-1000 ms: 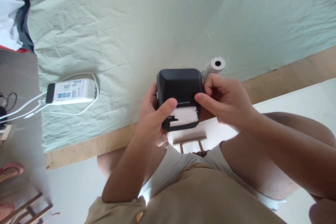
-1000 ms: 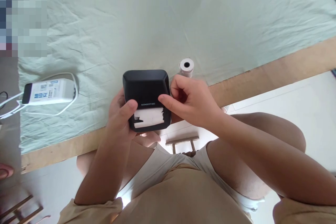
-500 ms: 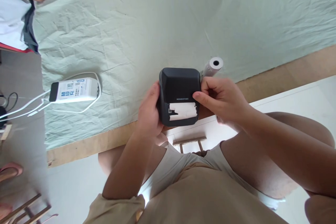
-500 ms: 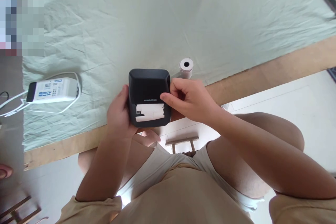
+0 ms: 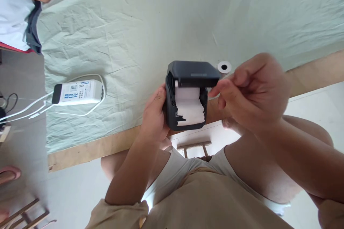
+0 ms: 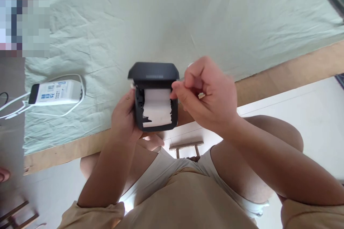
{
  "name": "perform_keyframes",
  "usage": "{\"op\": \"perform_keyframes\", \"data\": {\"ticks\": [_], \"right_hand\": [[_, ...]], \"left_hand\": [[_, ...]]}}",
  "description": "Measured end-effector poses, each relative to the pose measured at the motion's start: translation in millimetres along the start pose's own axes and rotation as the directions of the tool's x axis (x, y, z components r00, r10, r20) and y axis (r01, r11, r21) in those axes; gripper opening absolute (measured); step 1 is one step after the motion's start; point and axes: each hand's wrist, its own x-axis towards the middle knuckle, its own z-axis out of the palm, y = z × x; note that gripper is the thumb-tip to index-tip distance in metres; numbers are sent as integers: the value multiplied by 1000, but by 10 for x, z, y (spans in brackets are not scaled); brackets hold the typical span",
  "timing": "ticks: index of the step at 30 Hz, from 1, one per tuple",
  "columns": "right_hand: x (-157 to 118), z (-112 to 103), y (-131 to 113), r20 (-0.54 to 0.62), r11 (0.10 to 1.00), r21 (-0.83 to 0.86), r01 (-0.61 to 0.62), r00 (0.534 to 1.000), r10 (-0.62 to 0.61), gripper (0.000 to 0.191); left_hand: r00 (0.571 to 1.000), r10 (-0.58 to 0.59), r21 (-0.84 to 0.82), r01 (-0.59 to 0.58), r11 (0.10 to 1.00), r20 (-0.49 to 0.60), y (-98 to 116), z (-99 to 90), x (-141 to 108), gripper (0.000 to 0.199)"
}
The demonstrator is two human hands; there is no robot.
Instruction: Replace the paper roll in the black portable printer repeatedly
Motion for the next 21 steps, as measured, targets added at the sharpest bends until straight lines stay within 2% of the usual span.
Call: {"op": "perform_keyframes", "data": {"ticks": [2, 3, 5, 6, 8, 10, 12, 14, 16, 17, 18, 19, 20, 21], "right_hand": [[36, 26, -30, -50, 989, -102, 104, 993, -109, 26], [65, 38, -43, -26, 970, -193, 147, 988, -155, 22], [145, 65, -70, 110, 892, -402, 208, 978, -179, 9], [192, 81, -85, 205, 839, -494, 228, 968, -142, 4], [289, 117, -123, 371, 748, -621, 234, 929, 17, 7], [372, 143, -172, 459, 716, -667, 204, 870, 179, 11], [418, 125, -230, 485, 756, -636, 153, 841, 238, 19], [425, 30, -284, 501, 854, -511, 96, 841, 205, 25], [422, -143, -299, 433, 943, -331, 25, 892, 128, 25], [430, -243, -278, 344, 969, -246, -21, 933, 108, 23], [449, -343, -232, 168, 983, -178, -49, 983, 80, 17], [479, -433, -161, -24, 990, -115, -85, 996, 83, 12], [517, -507, -68, -45, 985, -55, -165, 986, 163, 9], [556, -563, 42, -134, 970, 21, -242, 961, 242, 8]], "left_hand": [[1000, 27, -12, -27, 1000, 1, -6, -4, -9, 32], [999, 35, -14, -35, 999, 11, -8, -11, -15, 35], [998, 28, 10, -28, 1000, 57, -12, -37, -27, 40], [996, 18, 31, -20, 999, 89, -13, -54, -32, 42], [989, 6, 65, -15, 998, 147, -15, -90, -39, 46], [985, 7, 77, -21, 997, 173, -14, -112, -41, 46], [984, -4, 86, -11, 996, 179, -11, -114, -43, 45], [987, -21, 87, 8, 996, 157, -8, -101, -48, 46], [993, -39, 79, 30, 996, 111, -10, -93, -52, 47], [995, -43, 74, 37, 997, 87, -14, -94, -52, 47], [996, -48, 72, 43, 996, 70, -18, -99, -50, 46], [997, -53, 71, 49, 996, 60, -23, -108, -45, 45], [996, -63, 73, 59, 996, 64, -27, -117, -40, 45], [995, -70, 71, 65, 995, 77, -30, -126, -34, 45]]}}
